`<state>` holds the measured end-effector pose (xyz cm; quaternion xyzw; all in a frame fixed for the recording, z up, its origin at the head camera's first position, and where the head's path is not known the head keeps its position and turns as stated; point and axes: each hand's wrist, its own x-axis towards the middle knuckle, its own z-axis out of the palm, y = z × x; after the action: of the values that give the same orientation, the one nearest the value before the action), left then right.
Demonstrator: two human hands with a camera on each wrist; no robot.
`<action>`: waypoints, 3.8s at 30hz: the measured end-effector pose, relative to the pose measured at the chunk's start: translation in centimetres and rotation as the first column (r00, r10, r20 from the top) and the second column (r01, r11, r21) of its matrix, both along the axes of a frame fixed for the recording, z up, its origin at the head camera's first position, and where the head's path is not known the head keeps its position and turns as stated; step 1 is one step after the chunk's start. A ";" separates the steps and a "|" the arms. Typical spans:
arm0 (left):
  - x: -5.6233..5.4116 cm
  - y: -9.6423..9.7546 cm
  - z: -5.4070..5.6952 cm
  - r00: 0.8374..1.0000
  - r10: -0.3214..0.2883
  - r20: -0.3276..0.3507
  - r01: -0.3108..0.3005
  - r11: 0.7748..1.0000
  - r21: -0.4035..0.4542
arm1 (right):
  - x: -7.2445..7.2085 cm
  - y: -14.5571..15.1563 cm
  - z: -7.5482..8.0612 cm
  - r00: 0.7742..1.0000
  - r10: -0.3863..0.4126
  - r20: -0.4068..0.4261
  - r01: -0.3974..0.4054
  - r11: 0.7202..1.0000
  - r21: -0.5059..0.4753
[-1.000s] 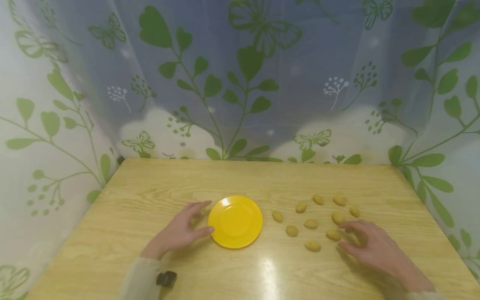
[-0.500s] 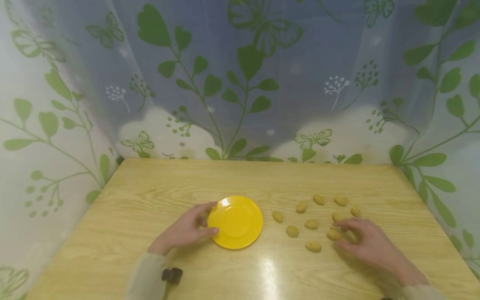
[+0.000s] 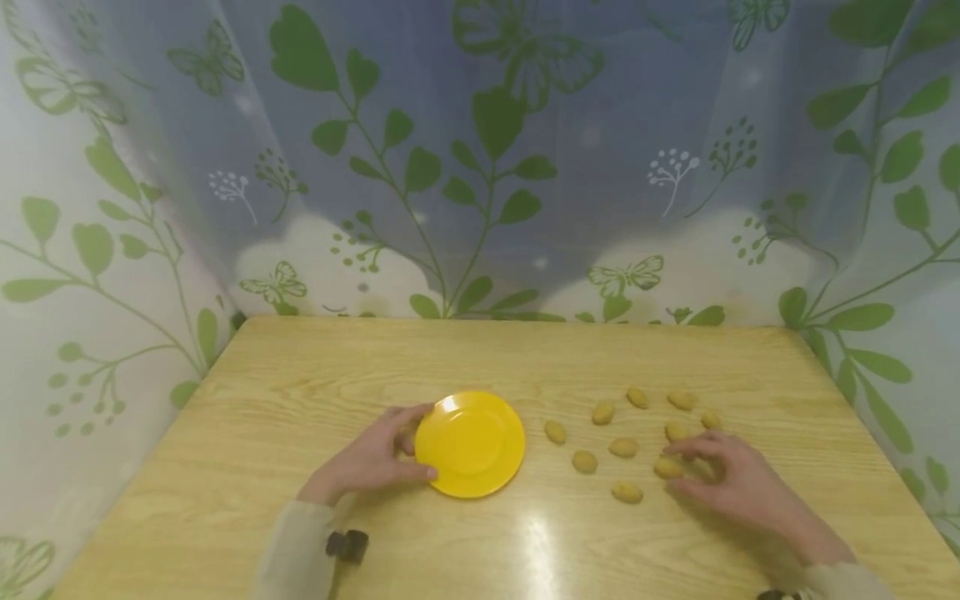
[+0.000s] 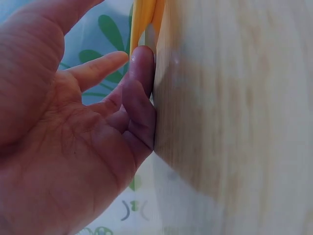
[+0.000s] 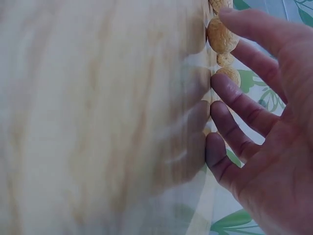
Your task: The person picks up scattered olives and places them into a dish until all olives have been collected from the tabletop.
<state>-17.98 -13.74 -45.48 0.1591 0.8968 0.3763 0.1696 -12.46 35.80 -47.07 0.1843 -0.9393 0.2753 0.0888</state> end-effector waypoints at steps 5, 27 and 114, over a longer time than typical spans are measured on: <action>0.1 -0.1 -0.1 1.000 0.003 0.016 -0.003 1.000 0.000 | -0.2 0.1 -0.2 1.000 -0.001 0.028 0.001 1.000 -0.001; 0.1 0.3 0.1 0.999 0.034 0.030 -0.035 0.999 0.030 | -0.1 0.2 -0.2 1.000 -0.025 0.009 0.025 0.998 0.049; 0.2 0.6 0.5 1.000 -0.011 0.025 0.011 1.000 0.022 | -1.3 -10.3 2.9 0.990 0.142 0.000 -0.136 0.948 -0.289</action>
<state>-17.74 -13.16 -45.01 0.1611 0.8897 0.3869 0.1812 -13.81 25.53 -44.17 0.2324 -0.8748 0.4165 0.0855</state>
